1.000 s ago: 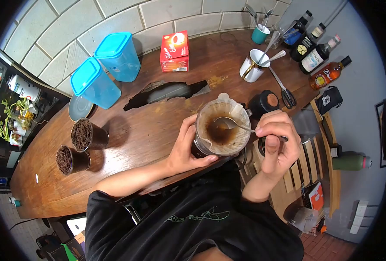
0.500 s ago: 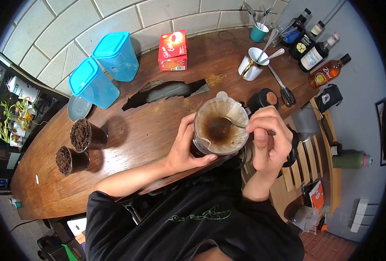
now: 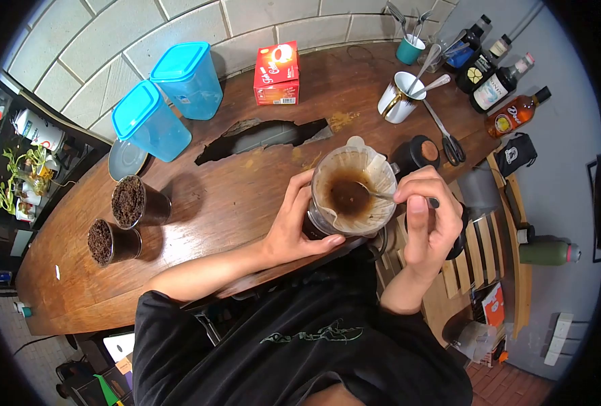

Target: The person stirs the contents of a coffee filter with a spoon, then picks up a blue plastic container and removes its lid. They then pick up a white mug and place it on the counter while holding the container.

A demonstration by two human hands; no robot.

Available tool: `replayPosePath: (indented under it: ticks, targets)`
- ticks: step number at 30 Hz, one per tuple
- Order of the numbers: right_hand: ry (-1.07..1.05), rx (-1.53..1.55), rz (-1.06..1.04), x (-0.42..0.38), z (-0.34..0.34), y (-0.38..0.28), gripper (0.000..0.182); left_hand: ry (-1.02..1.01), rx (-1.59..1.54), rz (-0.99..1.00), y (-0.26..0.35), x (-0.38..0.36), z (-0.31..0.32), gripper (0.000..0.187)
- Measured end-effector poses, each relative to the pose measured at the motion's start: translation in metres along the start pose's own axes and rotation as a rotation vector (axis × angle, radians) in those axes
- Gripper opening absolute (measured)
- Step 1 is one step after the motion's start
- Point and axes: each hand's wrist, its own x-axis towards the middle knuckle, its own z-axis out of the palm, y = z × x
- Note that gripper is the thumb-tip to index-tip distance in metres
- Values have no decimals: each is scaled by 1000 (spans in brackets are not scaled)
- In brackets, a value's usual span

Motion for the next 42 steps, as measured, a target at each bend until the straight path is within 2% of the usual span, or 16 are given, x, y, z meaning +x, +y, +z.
replayPosePath:
  ticks: [16, 18, 22, 36, 42]
  targets:
    - [-4, -2, -15, -9, -10, 0, 15, -7, 13, 6, -2, -3, 1, 87]
    - [-19, 11, 0, -10, -10, 0, 14, -19, -92, -70, -5, -5, 2, 88]
    - [-9, 31, 20, -11, -9, 1, 14, -16, -104, -82, -6, -6, 2, 88]
    - [-40, 42, 9, -15, -7, -3, 11, -3, 57, 24, 0, -3, -2, 87]
    - [-48, 33, 10, -17, -10, -4, 13, -9, 23, 15, 0, -3, -2, 86]
